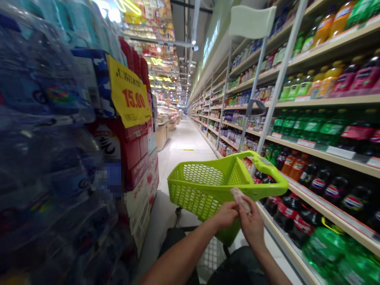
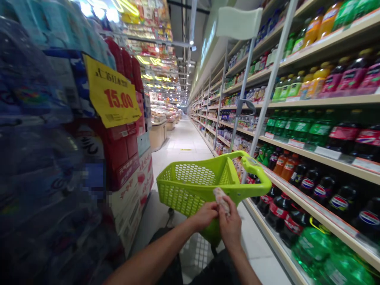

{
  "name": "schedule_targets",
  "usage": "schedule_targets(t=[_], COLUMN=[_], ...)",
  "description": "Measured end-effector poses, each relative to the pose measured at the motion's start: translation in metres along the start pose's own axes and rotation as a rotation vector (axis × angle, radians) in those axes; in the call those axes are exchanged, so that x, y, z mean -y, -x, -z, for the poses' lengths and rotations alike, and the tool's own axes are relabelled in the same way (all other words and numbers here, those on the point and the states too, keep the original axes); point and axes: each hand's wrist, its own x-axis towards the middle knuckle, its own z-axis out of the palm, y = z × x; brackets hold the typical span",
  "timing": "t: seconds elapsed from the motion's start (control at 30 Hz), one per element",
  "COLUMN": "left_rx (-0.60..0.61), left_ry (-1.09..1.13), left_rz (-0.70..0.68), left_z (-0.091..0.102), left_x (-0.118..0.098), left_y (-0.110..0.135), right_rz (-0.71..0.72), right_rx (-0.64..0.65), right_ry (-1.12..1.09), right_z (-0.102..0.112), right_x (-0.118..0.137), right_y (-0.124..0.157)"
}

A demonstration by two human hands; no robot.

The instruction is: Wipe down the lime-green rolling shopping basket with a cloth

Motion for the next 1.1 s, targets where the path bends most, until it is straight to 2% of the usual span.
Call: schedule_targets(t=[0.07,0.13,0.2,0.23,0.27,0.33,0.4,0.47,0.53,0.67,0.7,0.77,0.83,0.9,0.97,1.1], left_rx=[-0.003,-0.162,-0.342,-0.374,-0.359,-0.256,-0.191,-0.186,-0.178,-0.208,-0.222,-0.230,-0.215,-0.202,-0.222,-0.276], left_ry=[-0.210,-0.457,-0.772,-0.927,-1.041,-1.167,-1.206,-1.249,-1.310,-1.373,-1.377,-1.383,-1.403,-1.434,-1.461,-1.465], left_rz=[-0.016,-0.058,-0.055,-0.012,0.047,0.143,0.164,0.160,0.166,0.175,0.185,0.209,0.210,0.193,0.165,0.146], left_z=[0.014,0.036,0.061,0.073,0.083,0.096,0.100,0.100,0.099,0.094,0.093,0.092,0.092,0.095,0.096,0.092], left_x=[-0.007,-0.013,-0.015,-0.013,-0.009,0.002,0.013,0.021,0.025,0.025,0.025,0.025,0.024,0.025,0.027,0.030], left_y=[-0.005,-0.010,-0.013,-0.013,-0.012,-0.008,-0.003,-0.001,-0.001,-0.007,-0.008,-0.008,-0.007,-0.004,-0.001,0.000], right_rz=[0.147,0.312,0.452,0.516,0.560,0.632,0.701,0.756,0.731,0.558,0.537,0.546,0.598,0.646,0.633,0.482], right_rx=[-0.100,-0.287,-0.357,-0.371,-0.330,-0.194,-0.035,0.060,0.073,-0.022,-0.024,0.014,0.101,0.181,0.176,-0.013], right_ry=[0.128,0.285,0.439,0.487,0.530,0.568,0.559,0.554,0.600,0.717,0.725,0.713,0.683,0.665,0.684,0.746], right_z=[0.021,0.045,0.061,0.063,0.060,0.044,0.026,0.017,0.024,0.049,0.047,0.030,0.007,-0.003,0.010,0.057], right_x=[-0.007,-0.021,-0.038,-0.046,-0.053,-0.061,-0.062,-0.060,-0.059,-0.058,-0.057,-0.053,-0.048,-0.046,-0.048,-0.057], right_y=[-0.026,-0.060,-0.088,-0.095,-0.097,-0.088,-0.071,-0.065,-0.074,-0.096,-0.093,-0.081,-0.068,-0.066,-0.075,-0.097])
